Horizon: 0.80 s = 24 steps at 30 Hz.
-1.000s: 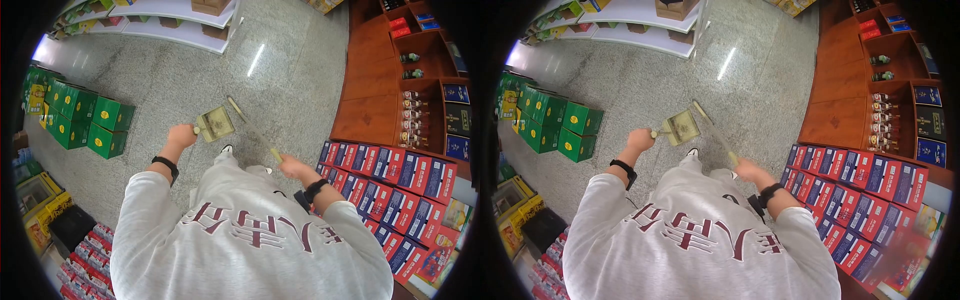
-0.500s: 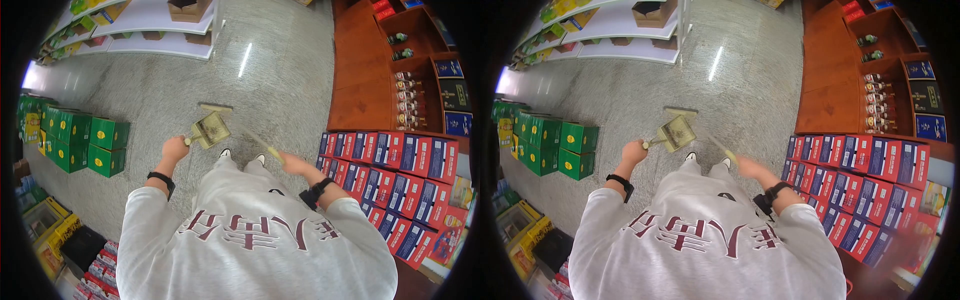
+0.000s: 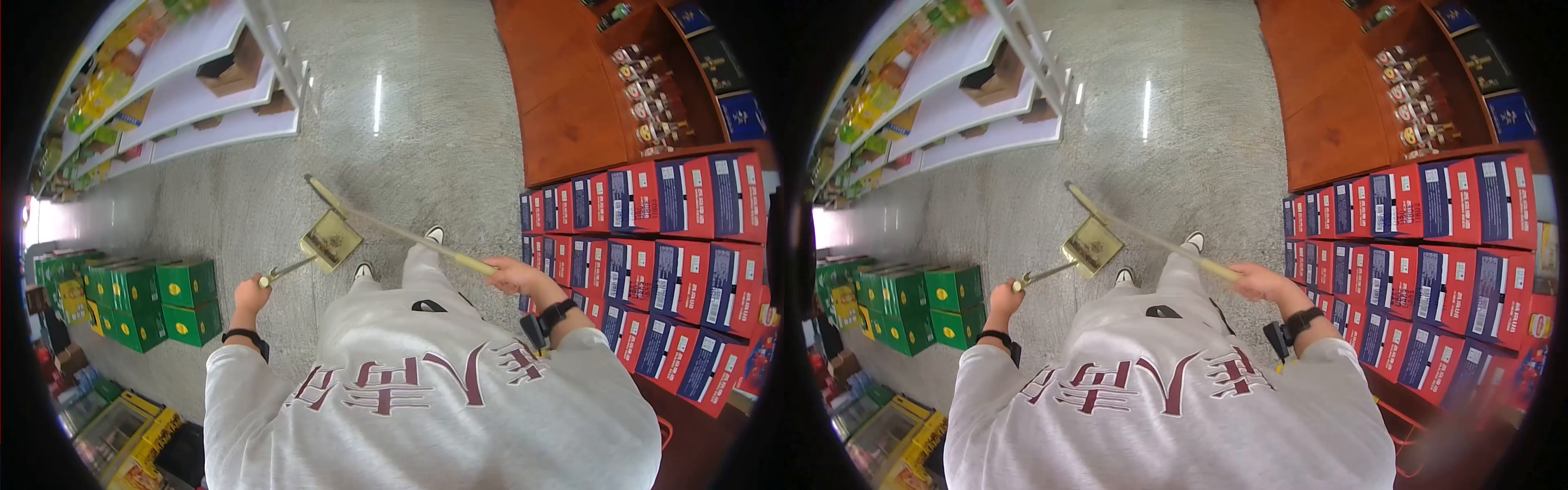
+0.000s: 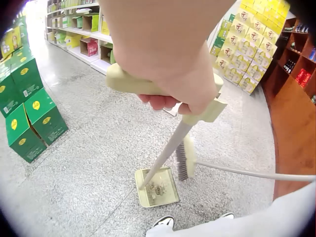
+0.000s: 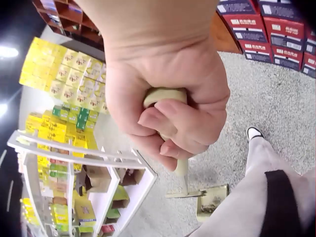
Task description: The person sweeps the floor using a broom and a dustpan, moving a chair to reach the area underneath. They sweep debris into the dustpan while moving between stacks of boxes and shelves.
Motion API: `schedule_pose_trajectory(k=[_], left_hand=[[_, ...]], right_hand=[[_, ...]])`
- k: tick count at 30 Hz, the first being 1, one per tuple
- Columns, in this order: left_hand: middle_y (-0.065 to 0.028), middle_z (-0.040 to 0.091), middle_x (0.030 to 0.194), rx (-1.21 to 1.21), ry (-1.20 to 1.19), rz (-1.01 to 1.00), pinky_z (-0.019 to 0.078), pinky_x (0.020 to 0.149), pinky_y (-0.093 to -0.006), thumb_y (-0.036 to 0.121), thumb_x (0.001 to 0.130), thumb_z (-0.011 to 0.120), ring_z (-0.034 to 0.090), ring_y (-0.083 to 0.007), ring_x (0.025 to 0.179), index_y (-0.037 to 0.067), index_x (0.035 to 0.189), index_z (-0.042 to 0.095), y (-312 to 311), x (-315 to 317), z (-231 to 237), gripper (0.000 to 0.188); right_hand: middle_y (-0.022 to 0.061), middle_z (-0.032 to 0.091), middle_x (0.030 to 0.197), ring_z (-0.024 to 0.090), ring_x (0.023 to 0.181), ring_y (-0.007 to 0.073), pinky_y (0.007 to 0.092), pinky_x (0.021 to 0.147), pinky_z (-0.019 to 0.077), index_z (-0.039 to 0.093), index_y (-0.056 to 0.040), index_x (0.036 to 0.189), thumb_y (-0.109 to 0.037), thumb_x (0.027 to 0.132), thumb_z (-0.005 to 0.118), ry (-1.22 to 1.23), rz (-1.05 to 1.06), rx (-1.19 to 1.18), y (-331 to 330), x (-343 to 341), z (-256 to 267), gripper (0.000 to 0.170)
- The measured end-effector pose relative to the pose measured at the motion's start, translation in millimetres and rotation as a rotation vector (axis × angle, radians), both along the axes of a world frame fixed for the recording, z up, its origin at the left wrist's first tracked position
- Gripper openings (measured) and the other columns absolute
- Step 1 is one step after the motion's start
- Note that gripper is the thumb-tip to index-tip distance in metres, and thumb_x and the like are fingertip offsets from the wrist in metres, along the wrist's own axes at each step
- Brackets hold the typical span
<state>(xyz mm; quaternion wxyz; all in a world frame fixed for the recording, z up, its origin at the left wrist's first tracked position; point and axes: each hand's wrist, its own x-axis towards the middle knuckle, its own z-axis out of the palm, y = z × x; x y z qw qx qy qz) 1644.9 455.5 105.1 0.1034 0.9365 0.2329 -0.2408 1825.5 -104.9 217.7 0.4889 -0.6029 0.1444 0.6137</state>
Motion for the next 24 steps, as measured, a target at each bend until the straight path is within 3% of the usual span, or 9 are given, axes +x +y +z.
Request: schedule_pose_trajectory(k=[6, 9, 13, 15, 17, 19, 24], left_hand=[[-0.0166, 0.064, 0.080, 0.066, -0.045, -0.024, 0.0494, 0.070, -0.0439, 0.027, 0.068, 0.062, 0.062, -0.0351, 0.077, 0.009, 0.085, 0.063, -92, 98, 48, 0.025], [-0.0167, 0.064, 0.079, 0.087, -0.044, -0.137, 0.0493, 0.070, -0.0448, 0.027, 0.068, 0.061, 0.061, -0.0353, 0.077, 0.008, 0.082, 0.063, -138, 155, 66, 0.023], [-0.0161, 0.064, 0.082, 0.054, 0.004, -0.198, 0.0491, 0.072, -0.0442, 0.027, 0.070, 0.059, 0.061, -0.0346, 0.081, 0.009, 0.086, 0.063, -185, 227, 69, 0.024], [-0.0159, 0.064, 0.084, 0.032, 0.003, -0.219, 0.0490, 0.072, -0.0440, 0.027, 0.071, 0.058, 0.061, -0.0342, 0.082, 0.010, 0.087, 0.062, -208, 261, 70, 0.024], [-0.0153, 0.064, 0.086, 0.045, 0.092, -0.349, 0.0488, 0.074, -0.0435, 0.027, 0.073, 0.057, 0.061, -0.0330, 0.084, 0.011, 0.090, 0.062, -228, 299, 69, 0.023], [-0.0141, 0.064, 0.088, 0.037, 0.056, -0.404, 0.0489, 0.075, -0.0428, 0.027, 0.074, 0.056, 0.061, -0.0319, 0.085, 0.012, 0.091, 0.062, -247, 337, 61, 0.023], [-0.0128, 0.064, 0.093, -0.024, 0.076, -0.484, 0.0489, 0.077, -0.0416, 0.027, 0.076, 0.055, 0.061, -0.0310, 0.088, 0.013, 0.095, 0.063, -303, 438, 59, 0.025]], right_hand=[[0.0007, 0.048, 0.060, 0.041, 0.043, 0.0091, 0.0248, 0.036, 0.0311, 0.049, -0.0157, 0.126, -0.006, 0.070, 0.057, -0.399, 0.046, -0.270, -108, 23, -28, 0.057], [0.0030, 0.052, 0.062, 0.045, 0.045, 0.0114, 0.0266, 0.037, 0.0334, 0.051, -0.0159, 0.124, -0.006, 0.069, 0.055, -0.423, -0.126, -0.318, -136, 30, -55, 0.057], [0.0042, 0.051, 0.062, 0.046, 0.046, 0.0125, 0.0273, 0.037, 0.0339, 0.049, -0.0145, 0.125, -0.005, 0.069, 0.054, -0.506, -0.184, -0.346, -172, 54, -60, 0.057], [0.0053, 0.051, 0.062, 0.047, 0.047, 0.0133, 0.0280, 0.037, 0.0343, 0.049, -0.0104, 0.122, -0.003, 0.070, 0.051, -0.526, -0.175, -0.501, -190, 71, -60, 0.052], [0.0057, 0.052, 0.062, 0.047, 0.046, 0.0140, 0.0287, 0.037, 0.0346, 0.050, -0.0086, 0.118, -0.002, 0.071, 0.050, -0.516, -0.227, -0.495, -211, 82, -69, 0.048], [0.0059, 0.052, 0.061, 0.047, 0.044, 0.0151, 0.0307, 0.037, 0.0353, 0.053, -0.0051, 0.106, 0.000, 0.072, 0.048, -0.489, -0.301, -0.522, -230, 98, -86, 0.034], [0.0058, 0.050, 0.060, 0.046, 0.042, 0.0147, 0.0319, 0.036, 0.0342, 0.054, -0.0038, 0.097, -0.003, 0.073, 0.048, -0.337, -0.469, -0.543, -249, 138, -126, 0.025]])
